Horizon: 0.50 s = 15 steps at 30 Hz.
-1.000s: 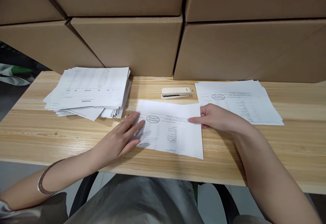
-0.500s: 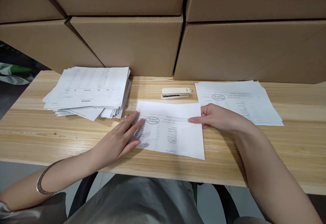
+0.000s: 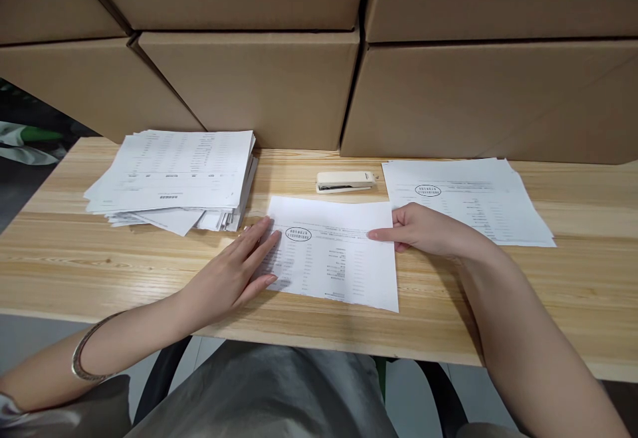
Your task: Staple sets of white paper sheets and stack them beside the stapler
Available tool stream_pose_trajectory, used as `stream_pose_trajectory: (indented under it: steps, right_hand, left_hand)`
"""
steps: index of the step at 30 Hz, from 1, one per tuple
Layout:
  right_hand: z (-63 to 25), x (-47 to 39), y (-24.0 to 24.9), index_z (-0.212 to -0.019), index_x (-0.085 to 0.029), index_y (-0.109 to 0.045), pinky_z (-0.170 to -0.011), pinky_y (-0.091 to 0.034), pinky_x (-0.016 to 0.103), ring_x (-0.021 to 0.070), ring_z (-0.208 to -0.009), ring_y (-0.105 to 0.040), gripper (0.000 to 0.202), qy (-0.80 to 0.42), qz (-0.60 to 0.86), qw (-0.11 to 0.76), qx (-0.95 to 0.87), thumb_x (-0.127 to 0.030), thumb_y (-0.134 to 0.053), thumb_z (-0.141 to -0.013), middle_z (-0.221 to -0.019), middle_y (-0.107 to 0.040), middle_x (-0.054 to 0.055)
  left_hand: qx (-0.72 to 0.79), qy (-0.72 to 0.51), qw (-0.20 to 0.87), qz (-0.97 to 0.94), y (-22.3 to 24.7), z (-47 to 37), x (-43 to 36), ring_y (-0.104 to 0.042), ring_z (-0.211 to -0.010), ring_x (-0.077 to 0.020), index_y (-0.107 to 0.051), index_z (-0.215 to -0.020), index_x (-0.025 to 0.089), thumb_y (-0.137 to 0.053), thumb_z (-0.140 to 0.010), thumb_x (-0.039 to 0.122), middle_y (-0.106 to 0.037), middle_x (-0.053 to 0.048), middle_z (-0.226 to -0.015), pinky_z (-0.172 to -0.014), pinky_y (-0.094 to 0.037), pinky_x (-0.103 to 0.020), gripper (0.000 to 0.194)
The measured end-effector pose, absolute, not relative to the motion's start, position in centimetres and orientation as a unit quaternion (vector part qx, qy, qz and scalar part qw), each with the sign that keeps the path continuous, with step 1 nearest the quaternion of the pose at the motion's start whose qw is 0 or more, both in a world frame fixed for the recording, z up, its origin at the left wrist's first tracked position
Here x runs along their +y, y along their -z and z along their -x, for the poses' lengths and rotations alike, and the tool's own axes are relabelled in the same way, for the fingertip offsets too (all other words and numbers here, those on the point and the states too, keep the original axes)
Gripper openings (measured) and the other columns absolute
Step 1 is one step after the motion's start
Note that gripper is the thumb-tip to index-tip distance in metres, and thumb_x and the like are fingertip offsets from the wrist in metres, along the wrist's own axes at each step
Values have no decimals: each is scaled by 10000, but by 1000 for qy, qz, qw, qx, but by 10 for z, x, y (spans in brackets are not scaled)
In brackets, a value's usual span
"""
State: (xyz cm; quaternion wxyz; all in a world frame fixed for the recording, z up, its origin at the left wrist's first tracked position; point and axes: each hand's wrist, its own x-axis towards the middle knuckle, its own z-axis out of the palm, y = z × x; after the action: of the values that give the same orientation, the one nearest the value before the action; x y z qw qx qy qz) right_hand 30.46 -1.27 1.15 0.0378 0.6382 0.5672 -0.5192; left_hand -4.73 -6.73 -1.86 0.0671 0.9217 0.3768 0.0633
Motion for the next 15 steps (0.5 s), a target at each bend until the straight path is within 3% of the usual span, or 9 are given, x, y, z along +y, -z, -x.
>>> stream_pose_trajectory:
  steps: [9, 15]
  right_hand:
    - [-311, -12, -6, -607, -196, -389, -598, -155, 279, 97, -588, -240, 546, 532, -621, 35, 575, -629, -690, -750, -602, -282, -55]
    - [-313, -12, -3, -602, -191, -445, -591, -172, 274, 98, -580, -268, 515, 536, -620, 30, 572, -616, -701, -741, -594, -325, -51]
  left_hand:
    - [373, -54, 48, -925, 19, 47, -67, -315, -1458, -353, -332, -1487, 49, -372, -1002, 520, -329, -280, -1553, -1153, -392, -512, 678]
    - [372, -49, 34, -926, 19, 46, -68, -329, -1449, -366, -390, -1455, 14, -346, -1006, 521, -334, -300, -1541, -1149, -397, -513, 679]
